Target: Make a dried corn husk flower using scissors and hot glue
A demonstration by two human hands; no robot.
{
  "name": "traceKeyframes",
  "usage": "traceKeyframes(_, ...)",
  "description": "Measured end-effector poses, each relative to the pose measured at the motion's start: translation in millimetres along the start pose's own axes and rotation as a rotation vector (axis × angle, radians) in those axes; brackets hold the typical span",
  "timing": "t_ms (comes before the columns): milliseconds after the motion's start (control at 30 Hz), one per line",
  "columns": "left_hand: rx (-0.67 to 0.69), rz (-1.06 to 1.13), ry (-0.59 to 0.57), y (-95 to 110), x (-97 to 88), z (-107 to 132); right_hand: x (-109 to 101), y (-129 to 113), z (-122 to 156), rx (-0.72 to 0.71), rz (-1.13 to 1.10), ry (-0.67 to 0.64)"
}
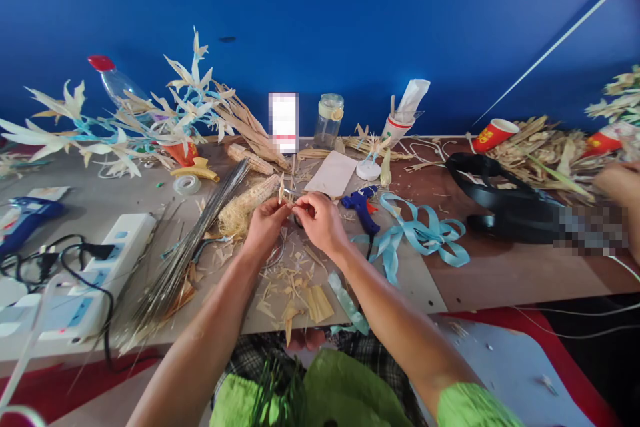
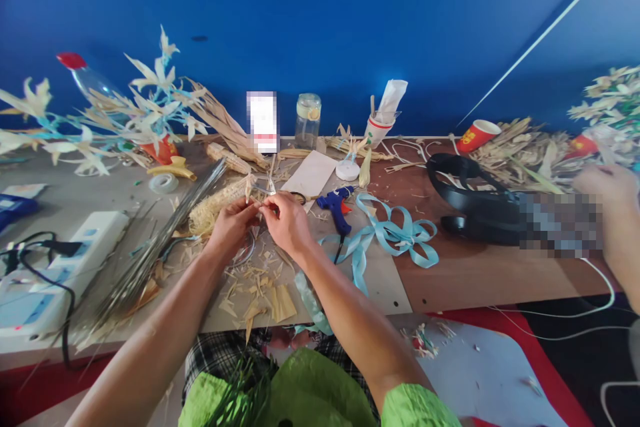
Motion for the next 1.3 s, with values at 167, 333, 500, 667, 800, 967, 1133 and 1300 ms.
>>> traceKeyframes(167, -0.072, 0.055, -0.024, -5, -2.1, -1, -1, 2, -1, -0.022, 0.015, -0.028)
traceKeyframes(333, -0.064, -0.001, -0.021, -2, -0.2, 1, 2, 4, -1, -0.138, 0.108, 0.026)
traceKeyframes(500, -0.041, 0.021, -0.013, -1, 0.6, 1, -1, 10, -3, 0.043, -0.102, 0.132)
traceKeyframes(667, -0.026, 0.102, 0.038, -2, -1.9, -1, -10, 19, -5, 0.243, -0.365, 0.192)
traceKeyframes(800, 0.022, 0.164, 0.032, 0, -2.6, -1, -5, 18, -3, 0.370, -0.604, 0.076)
traceKeyframes(967, 0.054, 0.133, -0.009, 0, -1.4, 2, 8, 5, -1, 0.444, -0.740, -0.083)
traceKeyframes(1133, 0.068, 0.080, -0.089, -2, 2.5, 3, 10, 7, 0, 0.462, -0.776, 0.026)
traceKeyframes(1300, 0.058, 0.086, -0.088, -3, 2.8, 2, 9, 14, -2, 0.513, -0.891, 0.129)
Point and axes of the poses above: each hand's wrist, its own z-axis away from the middle knuckle, its own x-axis out of the palm, y = z × x, the point moved 2 cm from there along -z, towards the middle knuckle, and after that the axes turned 3 degrees about -z, right-handed, at the moved point
